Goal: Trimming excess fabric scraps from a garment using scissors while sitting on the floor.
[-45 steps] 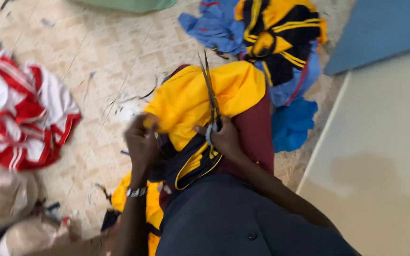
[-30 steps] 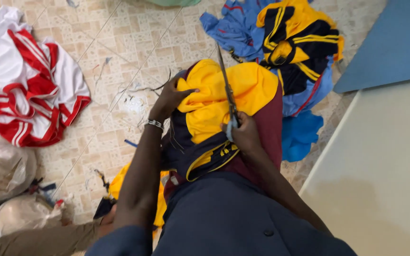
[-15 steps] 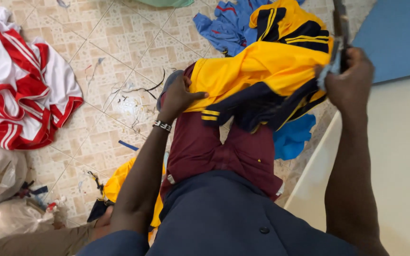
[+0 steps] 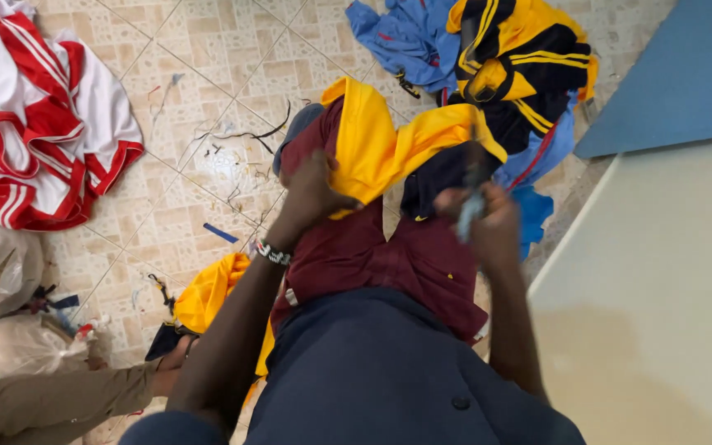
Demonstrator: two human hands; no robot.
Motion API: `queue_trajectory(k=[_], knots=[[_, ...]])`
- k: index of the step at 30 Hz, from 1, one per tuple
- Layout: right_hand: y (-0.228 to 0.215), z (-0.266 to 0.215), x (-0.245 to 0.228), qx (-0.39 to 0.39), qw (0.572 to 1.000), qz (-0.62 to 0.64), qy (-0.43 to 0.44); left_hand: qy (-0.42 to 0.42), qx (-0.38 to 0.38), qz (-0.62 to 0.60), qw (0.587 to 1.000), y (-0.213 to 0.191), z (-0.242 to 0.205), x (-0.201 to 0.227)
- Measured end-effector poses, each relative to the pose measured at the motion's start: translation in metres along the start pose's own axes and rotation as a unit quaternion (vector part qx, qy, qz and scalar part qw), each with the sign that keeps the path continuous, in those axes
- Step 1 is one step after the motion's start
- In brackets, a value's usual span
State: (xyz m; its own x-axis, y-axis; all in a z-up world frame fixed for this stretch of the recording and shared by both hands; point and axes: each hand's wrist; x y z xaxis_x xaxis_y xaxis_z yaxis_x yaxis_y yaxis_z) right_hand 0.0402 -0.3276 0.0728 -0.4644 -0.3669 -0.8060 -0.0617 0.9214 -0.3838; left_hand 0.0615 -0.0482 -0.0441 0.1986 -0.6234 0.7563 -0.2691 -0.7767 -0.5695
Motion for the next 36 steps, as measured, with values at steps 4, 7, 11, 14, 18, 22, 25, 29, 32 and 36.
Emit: queue_trajectory(k=[4, 7, 11, 14, 18, 22, 25, 29, 32, 36], knots=[[0.053, -0.022, 0.033, -0.081, 0.975, 0.189, 0.079, 0.011, 0.056, -0.107, 0.993, -0.007, -0.035, 0.031], [0.075, -0.034, 0.057, -0.149, 0.951, 0.227, 0.146, 0.017, 0.104, -0.14, 0.984, -0.005, -0.04, 0.028], [0.083, -0.043, 0.09, -0.236, 0.928, 0.222, 0.182, 0.002, 0.144, -0.146, 0.979, -0.006, -0.052, 0.033], [0.082, -0.039, 0.095, -0.267, 0.919, 0.231, 0.175, 0.02, 0.193, -0.143, 0.971, 0.0, -0.048, 0.029], [0.078, -0.032, 0.096, -0.303, 0.907, 0.233, 0.175, 0.083, 0.273, -0.253, 0.924, 0.003, -0.048, 0.034], [0.078, -0.035, 0.091, -0.295, 0.907, 0.236, 0.187, 0.111, 0.341, -0.224, 0.906, -0.001, -0.054, 0.048], [0.076, -0.038, 0.085, -0.29, 0.906, 0.243, 0.191, 0.18, 0.365, -0.082, 0.91, -0.012, -0.068, 0.077], [0.07, -0.041, 0.09, -0.291, 0.909, 0.224, 0.198, 0.122, 0.277, -0.024, 0.953, 0.006, -0.075, 0.079], [0.07, -0.043, 0.088, -0.304, 0.907, 0.222, 0.19, 0.107, 0.294, -0.012, 0.95, 0.013, -0.07, 0.067], [0.067, -0.047, 0.079, -0.312, 0.898, 0.247, 0.186, 0.126, 0.342, -0.085, 0.927, 0.019, -0.065, 0.053]])
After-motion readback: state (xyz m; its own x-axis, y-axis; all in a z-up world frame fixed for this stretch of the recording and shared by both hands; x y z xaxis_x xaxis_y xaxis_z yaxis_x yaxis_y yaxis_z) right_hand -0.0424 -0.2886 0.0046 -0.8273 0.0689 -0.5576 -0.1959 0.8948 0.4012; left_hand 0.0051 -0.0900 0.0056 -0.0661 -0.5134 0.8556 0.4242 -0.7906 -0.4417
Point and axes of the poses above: each hand's wrist, its own z-axis towards the middle knuckle, its own y-axis out of the palm, x = y × z, and after that the axes turned 12 degrees about y, right-handed
